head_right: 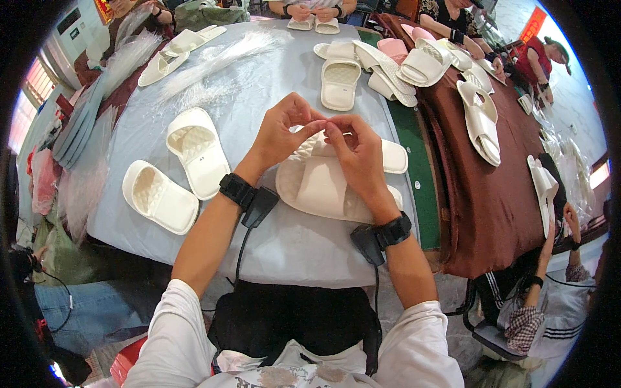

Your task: Manually assemble and inspect white slippers at a production table.

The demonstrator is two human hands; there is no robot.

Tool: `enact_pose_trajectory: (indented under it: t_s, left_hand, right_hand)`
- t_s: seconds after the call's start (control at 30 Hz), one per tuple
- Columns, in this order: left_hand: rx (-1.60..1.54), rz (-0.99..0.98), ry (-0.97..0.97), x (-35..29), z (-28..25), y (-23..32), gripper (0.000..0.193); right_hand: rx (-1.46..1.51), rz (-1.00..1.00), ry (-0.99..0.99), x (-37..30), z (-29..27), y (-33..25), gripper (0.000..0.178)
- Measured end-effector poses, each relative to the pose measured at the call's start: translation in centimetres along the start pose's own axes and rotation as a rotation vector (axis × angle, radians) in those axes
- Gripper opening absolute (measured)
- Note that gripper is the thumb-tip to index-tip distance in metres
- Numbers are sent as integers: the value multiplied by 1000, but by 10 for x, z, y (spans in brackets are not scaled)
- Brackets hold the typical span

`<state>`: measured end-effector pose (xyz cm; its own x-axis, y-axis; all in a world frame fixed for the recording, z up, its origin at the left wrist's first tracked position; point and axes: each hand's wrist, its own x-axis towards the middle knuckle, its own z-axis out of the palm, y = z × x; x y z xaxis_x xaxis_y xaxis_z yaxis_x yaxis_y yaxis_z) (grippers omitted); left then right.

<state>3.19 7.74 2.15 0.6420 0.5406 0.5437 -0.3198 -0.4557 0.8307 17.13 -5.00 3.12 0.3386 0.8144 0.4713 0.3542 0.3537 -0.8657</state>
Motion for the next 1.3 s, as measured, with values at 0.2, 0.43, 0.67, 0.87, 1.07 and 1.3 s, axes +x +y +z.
enact_pose_trajectory:
  t_s: [0.2,0.43,0.67,0.87,1.07,1.3]
  left_hand:
    - [67,77,2,-1,4,8,29]
    - [83,39,-45,-3,7,8,36]
    - [147,56,-104,-3,5,12,35]
    - [-86,8,-91,-7,3,-3,22]
    - [-98,-44,-63,-4,6,-2,17]
    - [368,309,-17,-4,1,22,17]
  right_hand:
    - [-159,-4,23,-1,3,-2,18]
    - [-319,-35,-36,-3,3,-9,19]
    - [-371,-84,-88,-3,-1,-9,22]
    - [-305,-45,-89,-2,1,-12,20]
    - [-195,-27,-36,-2,-1,-3,17]
    - [-741,-424,0,2,-7,-7,11]
